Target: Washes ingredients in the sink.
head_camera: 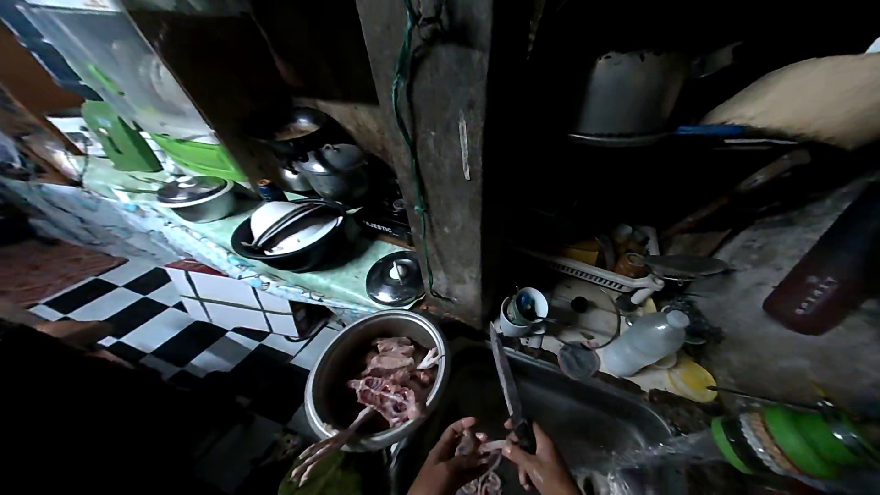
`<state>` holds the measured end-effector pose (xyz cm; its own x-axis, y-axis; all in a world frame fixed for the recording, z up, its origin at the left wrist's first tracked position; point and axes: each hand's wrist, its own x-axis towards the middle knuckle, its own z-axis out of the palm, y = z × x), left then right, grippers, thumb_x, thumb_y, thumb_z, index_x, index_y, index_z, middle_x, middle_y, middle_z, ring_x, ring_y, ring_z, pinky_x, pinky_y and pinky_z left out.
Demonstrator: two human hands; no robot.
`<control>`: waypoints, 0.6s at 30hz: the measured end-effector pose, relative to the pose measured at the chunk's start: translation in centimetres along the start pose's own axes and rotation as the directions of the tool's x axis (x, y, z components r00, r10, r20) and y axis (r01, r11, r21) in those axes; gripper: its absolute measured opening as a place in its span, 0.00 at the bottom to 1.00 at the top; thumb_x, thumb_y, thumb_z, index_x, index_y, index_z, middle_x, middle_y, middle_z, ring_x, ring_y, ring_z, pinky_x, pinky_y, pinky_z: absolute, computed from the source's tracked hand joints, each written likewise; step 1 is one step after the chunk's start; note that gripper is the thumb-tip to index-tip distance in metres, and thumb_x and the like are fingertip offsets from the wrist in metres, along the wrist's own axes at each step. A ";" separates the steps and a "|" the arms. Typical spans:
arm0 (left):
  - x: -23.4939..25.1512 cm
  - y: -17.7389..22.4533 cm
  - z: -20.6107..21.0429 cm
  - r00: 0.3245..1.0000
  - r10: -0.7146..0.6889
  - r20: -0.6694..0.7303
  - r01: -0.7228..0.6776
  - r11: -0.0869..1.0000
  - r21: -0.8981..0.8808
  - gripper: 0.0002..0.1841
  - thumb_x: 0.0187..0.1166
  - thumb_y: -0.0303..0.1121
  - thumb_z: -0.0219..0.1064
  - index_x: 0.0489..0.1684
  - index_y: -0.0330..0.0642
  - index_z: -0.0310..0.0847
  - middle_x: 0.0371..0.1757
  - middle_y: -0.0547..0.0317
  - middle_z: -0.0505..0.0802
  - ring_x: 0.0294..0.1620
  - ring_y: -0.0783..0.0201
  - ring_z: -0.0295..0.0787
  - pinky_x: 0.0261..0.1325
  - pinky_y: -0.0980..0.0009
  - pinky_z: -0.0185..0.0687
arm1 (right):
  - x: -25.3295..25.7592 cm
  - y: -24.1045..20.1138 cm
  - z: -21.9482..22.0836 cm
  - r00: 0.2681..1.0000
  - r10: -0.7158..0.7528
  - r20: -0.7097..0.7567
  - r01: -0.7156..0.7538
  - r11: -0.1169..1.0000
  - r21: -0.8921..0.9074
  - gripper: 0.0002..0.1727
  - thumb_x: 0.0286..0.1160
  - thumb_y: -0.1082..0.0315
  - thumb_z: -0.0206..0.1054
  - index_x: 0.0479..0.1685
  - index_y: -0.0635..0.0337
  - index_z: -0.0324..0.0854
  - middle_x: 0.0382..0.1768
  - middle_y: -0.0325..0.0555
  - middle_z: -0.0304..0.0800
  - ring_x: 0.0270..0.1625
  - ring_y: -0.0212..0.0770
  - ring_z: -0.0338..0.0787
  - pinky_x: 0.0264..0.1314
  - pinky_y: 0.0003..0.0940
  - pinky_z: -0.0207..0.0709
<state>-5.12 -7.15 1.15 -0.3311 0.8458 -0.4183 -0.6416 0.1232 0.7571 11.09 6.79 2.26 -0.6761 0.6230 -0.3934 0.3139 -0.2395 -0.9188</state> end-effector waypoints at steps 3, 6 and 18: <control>-0.3 -0.5 -0.3 0.997 -0.070 0.041 0.062 0.983 0.171 0.25 0.80 0.25 0.65 0.78 0.38 0.70 0.59 0.44 0.89 0.53 0.51 0.91 0.60 0.52 0.90 | 0.4 -2.0 -0.7 0.995 -0.050 0.083 0.057 0.995 -0.087 0.26 0.76 0.67 0.71 0.75 0.57 0.73 0.44 0.42 0.88 0.24 0.33 0.81 0.26 0.29 0.80; -0.4 -0.6 0.3 0.988 -0.136 0.073 0.104 0.937 0.334 0.14 0.84 0.31 0.62 0.61 0.35 0.83 0.45 0.52 0.93 0.43 0.60 0.92 0.53 0.59 0.90 | 1.3 -3.0 -0.7 0.986 -0.061 0.157 0.096 0.969 -0.229 0.26 0.77 0.65 0.70 0.75 0.56 0.74 0.47 0.42 0.89 0.30 0.34 0.84 0.31 0.31 0.81; 0.4 -2.8 1.0 0.970 -0.216 -0.112 0.220 0.975 0.026 0.15 0.92 0.34 0.53 0.56 0.32 0.82 0.41 0.49 0.93 0.41 0.57 0.92 0.51 0.57 0.90 | 0.8 0.9 -0.9 1.000 0.018 0.010 -0.012 0.910 -0.414 0.29 0.79 0.58 0.70 0.76 0.63 0.75 0.60 0.58 0.88 0.53 0.50 0.91 0.55 0.48 0.86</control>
<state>-2.74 -6.65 -0.63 -0.2600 0.7358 -0.6253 -0.6802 0.3200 0.6595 11.41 7.75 1.12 -0.6774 0.6109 -0.4097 0.5694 0.0828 -0.8179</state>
